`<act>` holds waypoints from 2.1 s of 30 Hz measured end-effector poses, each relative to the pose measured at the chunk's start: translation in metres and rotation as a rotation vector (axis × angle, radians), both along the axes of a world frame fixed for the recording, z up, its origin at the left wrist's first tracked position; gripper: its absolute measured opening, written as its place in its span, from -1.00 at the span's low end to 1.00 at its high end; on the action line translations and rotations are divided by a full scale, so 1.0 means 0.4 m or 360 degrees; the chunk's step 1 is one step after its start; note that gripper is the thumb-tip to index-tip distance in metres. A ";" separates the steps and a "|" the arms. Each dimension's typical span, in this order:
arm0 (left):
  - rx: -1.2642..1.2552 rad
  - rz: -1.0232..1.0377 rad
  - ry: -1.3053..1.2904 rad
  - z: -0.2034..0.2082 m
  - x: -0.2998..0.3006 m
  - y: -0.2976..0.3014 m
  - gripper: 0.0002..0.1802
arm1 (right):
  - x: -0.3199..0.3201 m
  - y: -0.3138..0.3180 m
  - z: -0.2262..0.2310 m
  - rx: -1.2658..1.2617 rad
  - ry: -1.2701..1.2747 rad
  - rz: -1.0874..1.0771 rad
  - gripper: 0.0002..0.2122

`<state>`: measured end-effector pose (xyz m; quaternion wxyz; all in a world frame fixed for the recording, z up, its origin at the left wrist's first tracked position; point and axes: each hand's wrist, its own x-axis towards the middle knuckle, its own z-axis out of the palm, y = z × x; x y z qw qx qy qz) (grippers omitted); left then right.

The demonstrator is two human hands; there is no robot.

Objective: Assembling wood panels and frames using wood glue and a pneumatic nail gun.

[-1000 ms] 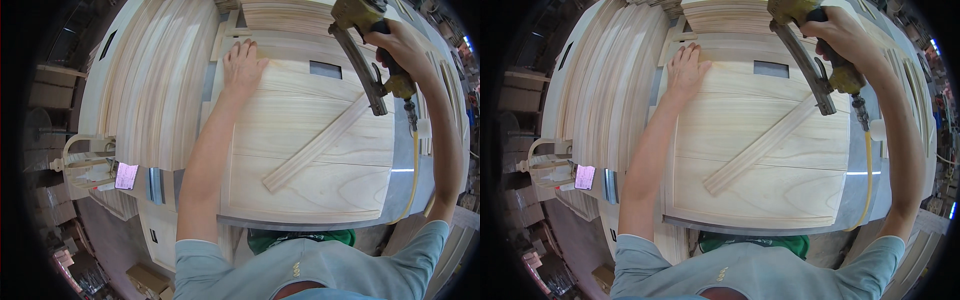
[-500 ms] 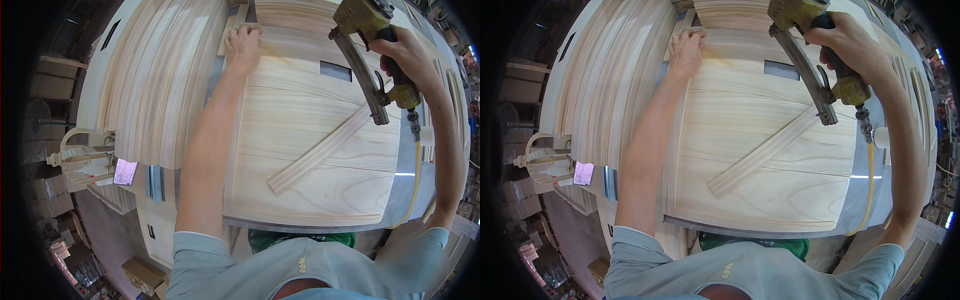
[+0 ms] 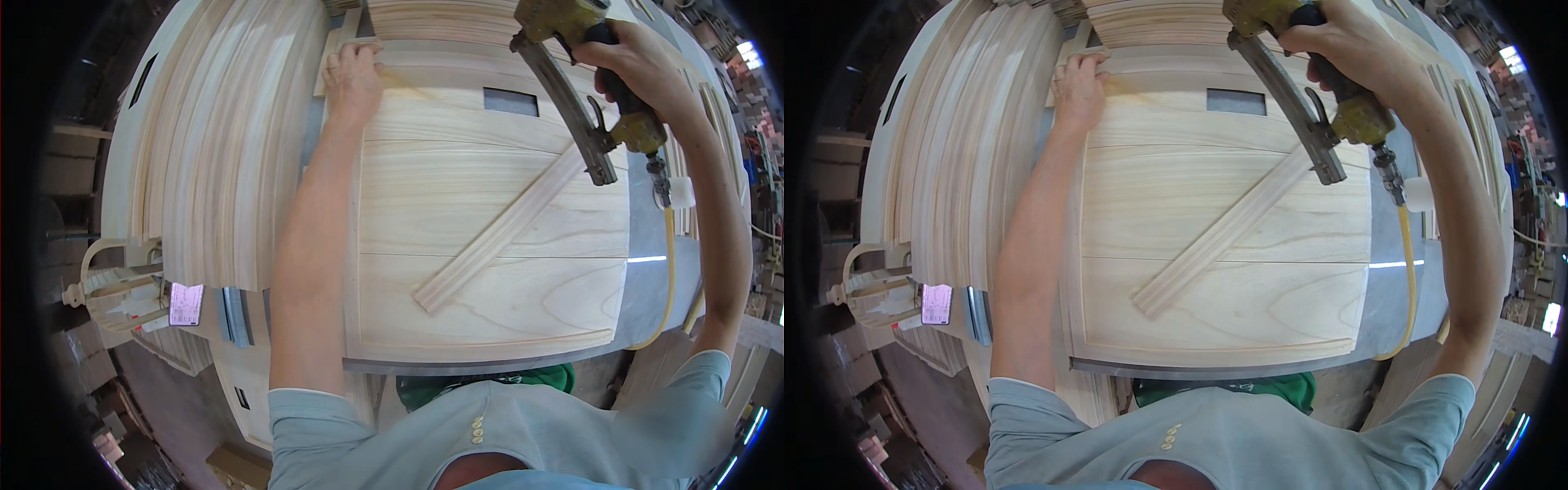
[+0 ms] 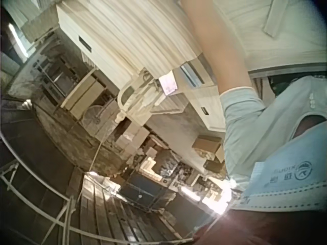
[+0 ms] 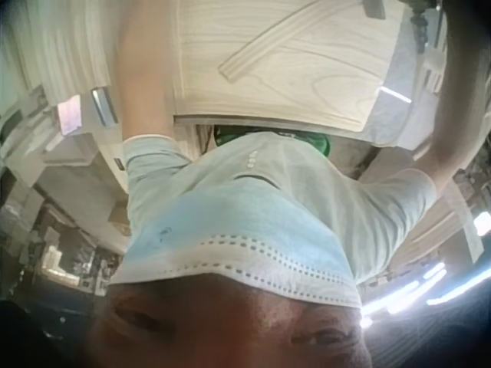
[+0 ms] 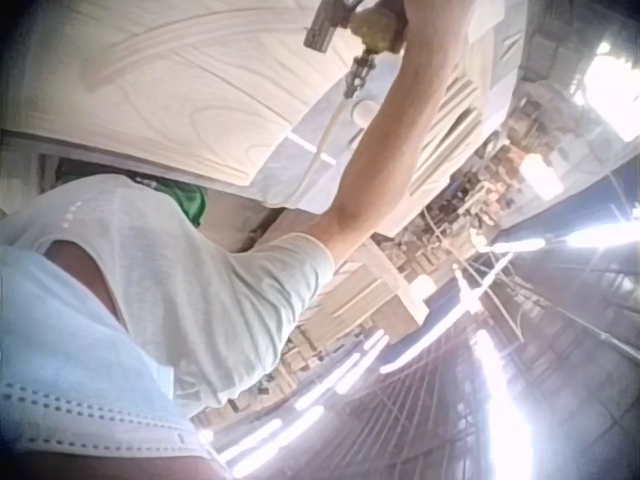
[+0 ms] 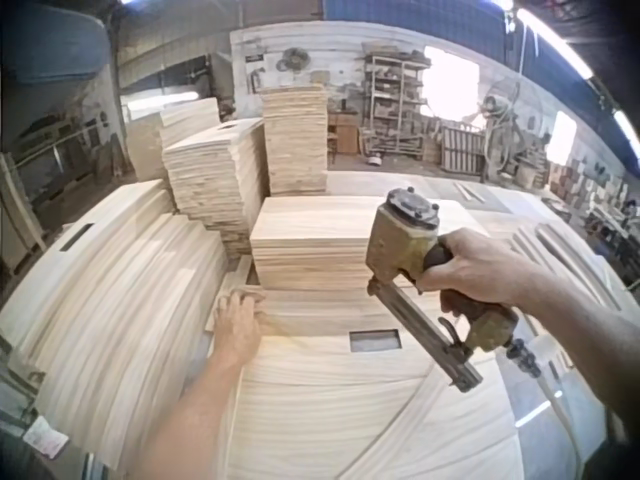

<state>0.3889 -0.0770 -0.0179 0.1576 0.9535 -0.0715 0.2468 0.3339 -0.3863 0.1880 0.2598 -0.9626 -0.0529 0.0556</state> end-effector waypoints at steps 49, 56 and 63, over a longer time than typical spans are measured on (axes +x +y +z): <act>0.0033 -0.0520 0.0316 0.042 -0.052 0.030 -0.60 | -0.749 -0.357 0.099 0.0300 -0.0030 -0.0853 -0.71; -0.0246 -0.1423 0.0307 0.220 -0.742 -0.396 -0.70 | -1.030 -0.426 -0.015 0.0573 -0.0043 -0.1093 -0.78; -0.0460 -0.1531 0.0240 0.098 -0.902 -0.582 -0.65 | -1.066 -0.381 -0.088 0.0761 0.0142 -0.0908 -0.79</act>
